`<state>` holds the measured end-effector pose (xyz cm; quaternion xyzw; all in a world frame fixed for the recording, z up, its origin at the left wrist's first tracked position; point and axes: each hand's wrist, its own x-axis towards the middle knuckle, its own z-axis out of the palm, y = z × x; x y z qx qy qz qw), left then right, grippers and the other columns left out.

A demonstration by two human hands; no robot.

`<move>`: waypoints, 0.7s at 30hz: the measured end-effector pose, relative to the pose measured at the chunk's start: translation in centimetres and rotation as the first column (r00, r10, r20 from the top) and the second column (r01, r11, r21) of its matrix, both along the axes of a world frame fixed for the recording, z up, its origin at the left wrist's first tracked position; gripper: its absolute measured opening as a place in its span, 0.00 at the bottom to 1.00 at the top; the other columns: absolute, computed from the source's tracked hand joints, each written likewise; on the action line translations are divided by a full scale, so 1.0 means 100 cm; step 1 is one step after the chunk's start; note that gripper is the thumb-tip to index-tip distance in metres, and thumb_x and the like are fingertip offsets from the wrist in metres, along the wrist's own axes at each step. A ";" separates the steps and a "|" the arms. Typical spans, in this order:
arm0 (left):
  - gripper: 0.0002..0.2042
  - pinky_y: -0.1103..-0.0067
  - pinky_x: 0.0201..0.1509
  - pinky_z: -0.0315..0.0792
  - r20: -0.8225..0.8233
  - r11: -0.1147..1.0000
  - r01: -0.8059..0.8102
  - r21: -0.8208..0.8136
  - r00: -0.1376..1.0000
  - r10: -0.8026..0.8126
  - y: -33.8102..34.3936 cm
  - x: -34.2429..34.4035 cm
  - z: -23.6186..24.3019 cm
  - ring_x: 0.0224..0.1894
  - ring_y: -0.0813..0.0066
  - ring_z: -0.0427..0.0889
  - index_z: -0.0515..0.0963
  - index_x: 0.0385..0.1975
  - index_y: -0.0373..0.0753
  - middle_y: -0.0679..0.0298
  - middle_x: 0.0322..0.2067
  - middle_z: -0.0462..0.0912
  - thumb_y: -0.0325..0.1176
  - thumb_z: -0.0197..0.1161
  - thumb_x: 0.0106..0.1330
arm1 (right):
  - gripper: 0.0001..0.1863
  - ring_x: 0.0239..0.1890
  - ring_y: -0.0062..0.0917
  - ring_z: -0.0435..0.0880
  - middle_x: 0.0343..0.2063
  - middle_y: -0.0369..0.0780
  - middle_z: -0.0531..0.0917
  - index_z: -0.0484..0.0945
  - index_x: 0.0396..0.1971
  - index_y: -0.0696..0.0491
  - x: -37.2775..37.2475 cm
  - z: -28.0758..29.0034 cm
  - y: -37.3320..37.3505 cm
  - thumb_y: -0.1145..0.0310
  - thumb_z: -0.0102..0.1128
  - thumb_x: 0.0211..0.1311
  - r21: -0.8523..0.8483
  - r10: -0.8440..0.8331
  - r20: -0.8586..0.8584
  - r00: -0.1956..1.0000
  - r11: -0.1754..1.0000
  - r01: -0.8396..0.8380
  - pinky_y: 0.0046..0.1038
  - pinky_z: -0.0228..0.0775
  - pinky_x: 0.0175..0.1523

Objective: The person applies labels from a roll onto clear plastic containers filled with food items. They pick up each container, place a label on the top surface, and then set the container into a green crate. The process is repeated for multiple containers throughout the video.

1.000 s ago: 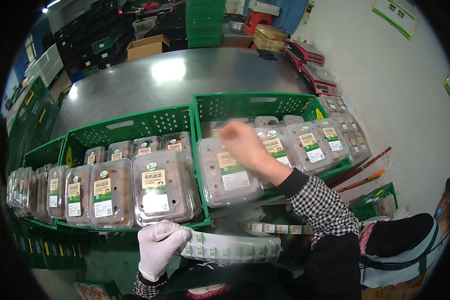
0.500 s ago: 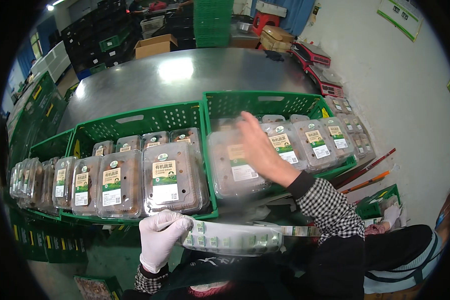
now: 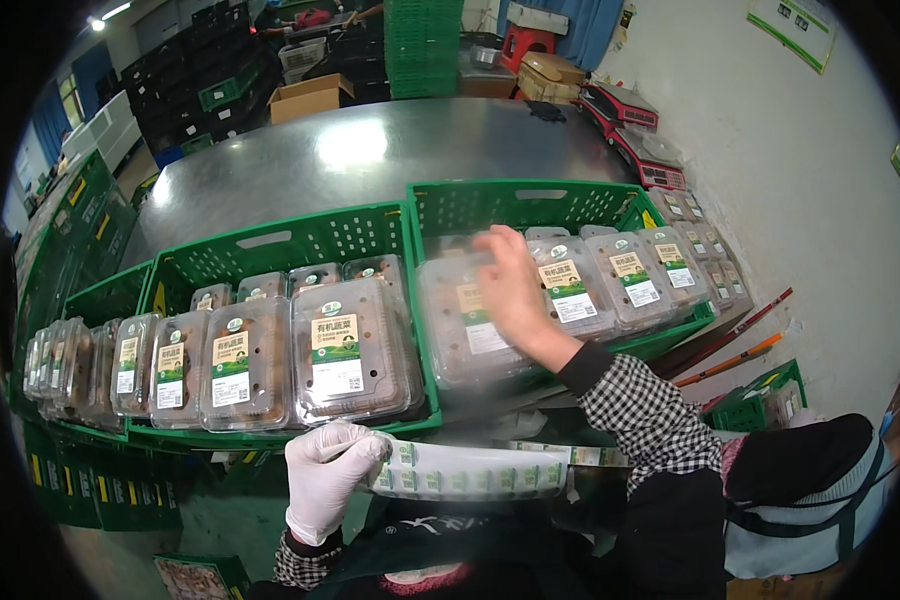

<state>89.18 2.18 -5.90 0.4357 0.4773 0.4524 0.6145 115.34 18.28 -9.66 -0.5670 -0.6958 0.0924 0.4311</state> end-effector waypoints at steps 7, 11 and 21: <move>0.04 0.89 0.29 0.68 0.004 1.000 -0.010 -0.012 1.000 0.010 -0.002 -0.009 -0.002 0.26 0.88 0.75 0.84 0.30 0.30 0.69 0.24 0.80 0.21 0.67 0.56 | 0.19 0.60 0.59 0.63 0.62 0.62 0.57 0.64 0.49 0.63 -0.021 0.007 -0.017 0.88 0.44 0.55 -0.059 0.153 0.310 0.938 0.988 -0.142 0.44 0.66 0.59; 0.03 0.89 0.30 0.68 0.011 1.000 -0.007 0.003 1.000 0.007 -0.002 -0.011 -0.002 0.26 0.88 0.75 0.84 0.30 0.30 0.69 0.24 0.80 0.21 0.67 0.56 | 0.20 0.62 0.59 0.61 0.64 0.63 0.54 0.63 0.50 0.62 -0.017 0.000 -0.017 0.88 0.43 0.55 -0.014 0.180 0.416 0.891 0.981 -0.192 0.44 0.64 0.61; 0.03 0.89 0.29 0.68 -0.009 1.000 -0.019 0.024 1.000 0.019 -0.003 -0.016 0.001 0.26 0.88 0.75 0.84 0.30 0.30 0.69 0.24 0.80 0.22 0.67 0.57 | 0.12 0.53 0.41 0.71 0.46 0.50 0.75 0.74 0.40 0.60 0.030 0.024 -0.016 0.80 0.50 0.55 0.214 -0.189 0.564 0.804 0.974 0.078 0.45 0.56 0.60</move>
